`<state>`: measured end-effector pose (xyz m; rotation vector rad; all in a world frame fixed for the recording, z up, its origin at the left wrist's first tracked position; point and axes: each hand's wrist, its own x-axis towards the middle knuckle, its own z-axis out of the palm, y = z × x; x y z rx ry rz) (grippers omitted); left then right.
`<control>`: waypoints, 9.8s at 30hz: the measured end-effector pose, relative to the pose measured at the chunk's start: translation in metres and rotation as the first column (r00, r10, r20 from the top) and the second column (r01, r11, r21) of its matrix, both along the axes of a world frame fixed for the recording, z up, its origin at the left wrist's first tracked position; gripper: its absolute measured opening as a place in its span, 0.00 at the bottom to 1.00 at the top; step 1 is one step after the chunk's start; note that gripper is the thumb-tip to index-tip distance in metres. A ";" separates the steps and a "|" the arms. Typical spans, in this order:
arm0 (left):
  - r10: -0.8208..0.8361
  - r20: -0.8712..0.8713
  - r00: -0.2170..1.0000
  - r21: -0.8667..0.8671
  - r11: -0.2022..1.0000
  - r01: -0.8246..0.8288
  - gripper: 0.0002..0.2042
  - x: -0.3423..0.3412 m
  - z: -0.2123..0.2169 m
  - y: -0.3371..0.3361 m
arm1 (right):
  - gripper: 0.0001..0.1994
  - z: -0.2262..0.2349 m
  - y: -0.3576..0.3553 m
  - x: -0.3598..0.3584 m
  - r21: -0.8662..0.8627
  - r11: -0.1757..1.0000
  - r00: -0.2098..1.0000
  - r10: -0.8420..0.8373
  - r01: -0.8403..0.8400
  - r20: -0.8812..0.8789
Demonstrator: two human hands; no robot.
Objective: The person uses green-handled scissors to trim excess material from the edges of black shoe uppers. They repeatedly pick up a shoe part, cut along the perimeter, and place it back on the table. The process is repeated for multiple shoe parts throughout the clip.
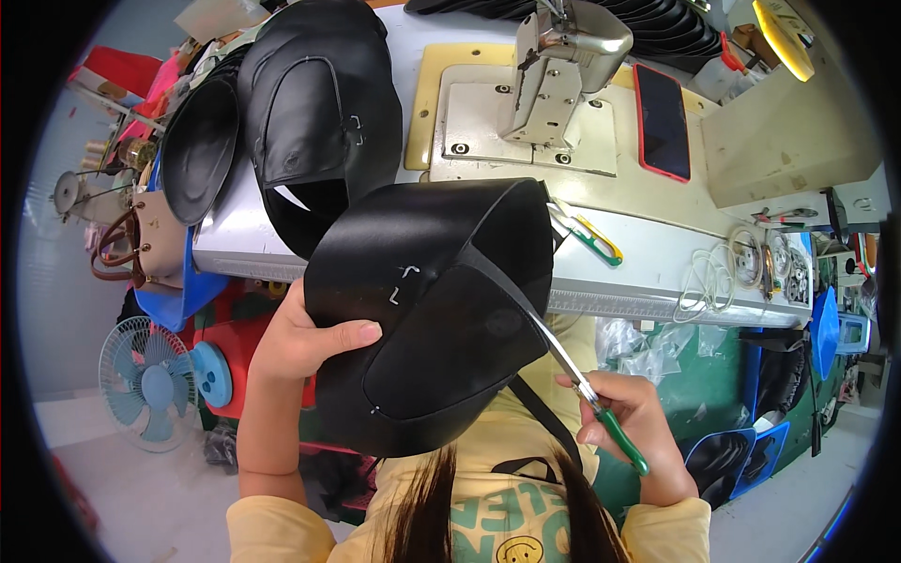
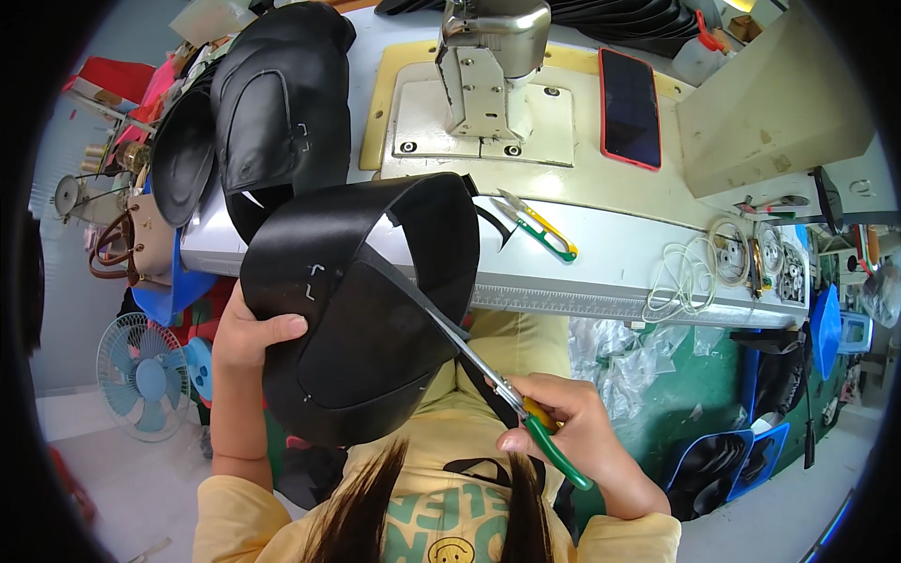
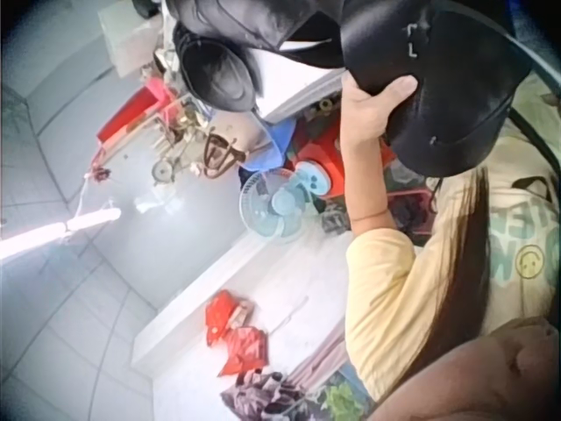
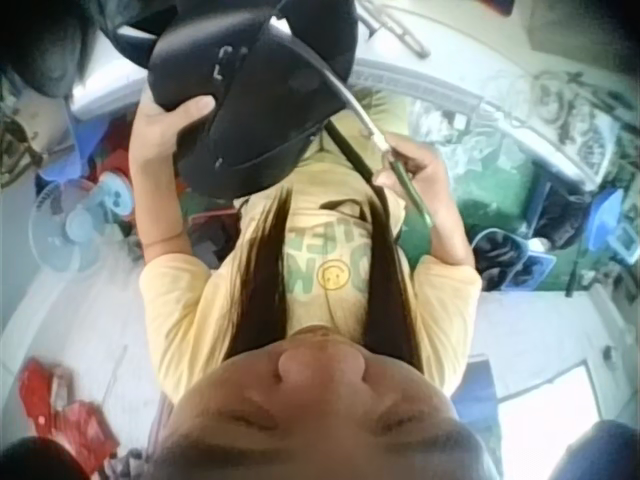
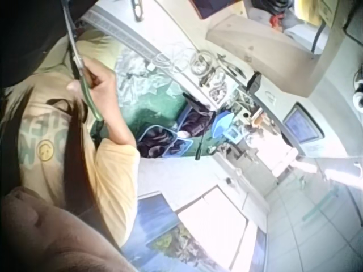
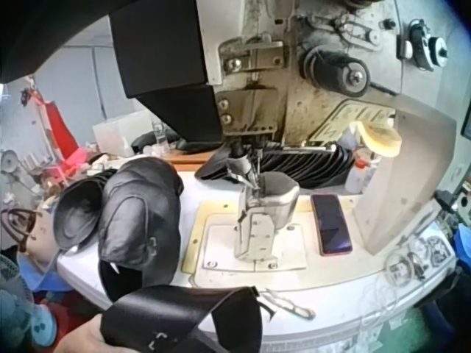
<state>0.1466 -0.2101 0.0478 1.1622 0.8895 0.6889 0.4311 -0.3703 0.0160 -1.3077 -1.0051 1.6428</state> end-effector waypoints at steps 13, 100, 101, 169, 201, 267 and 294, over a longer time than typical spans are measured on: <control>-0.179 -0.131 0.975 0.076 0.979 0.190 0.15 -0.009 0.011 0.007 | 0.28 0.007 0.003 -0.004 -0.116 0.993 0.997 -0.002 -0.007 -0.077; -0.843 0.000 0.539 -0.400 0.494 0.772 0.19 0.030 -0.010 0.038 | 0.26 0.044 0.034 -0.004 -0.063 0.812 0.686 0.529 -0.580 0.500; -0.843 -0.017 0.538 -0.394 0.500 0.771 0.18 0.030 -0.012 0.037 | 0.26 0.044 0.033 -0.003 -0.058 0.805 0.679 0.535 -0.591 0.503; 0.161 0.512 0.844 -0.275 0.961 -0.016 0.14 0.048 -0.026 -0.042 | 0.33 0.005 0.038 -0.040 0.466 0.870 0.929 -0.028 -0.159 0.368; 0.048 0.527 0.848 0.022 0.997 -0.070 0.15 0.033 -0.009 -0.044 | 0.30 0.018 0.050 -0.075 0.496 0.868 0.931 -0.160 -0.026 0.329; 0.003 0.137 0.991 0.147 0.989 -0.023 0.16 0.003 0.007 0.021 | 0.32 -0.001 0.074 -0.061 0.186 0.981 0.998 0.060 -0.057 -0.010; 0.255 0.320 0.912 0.214 0.919 -0.332 0.12 0.040 0.001 -0.011 | 0.29 -0.004 0.053 -0.053 0.229 0.974 1.000 -0.007 0.006 0.003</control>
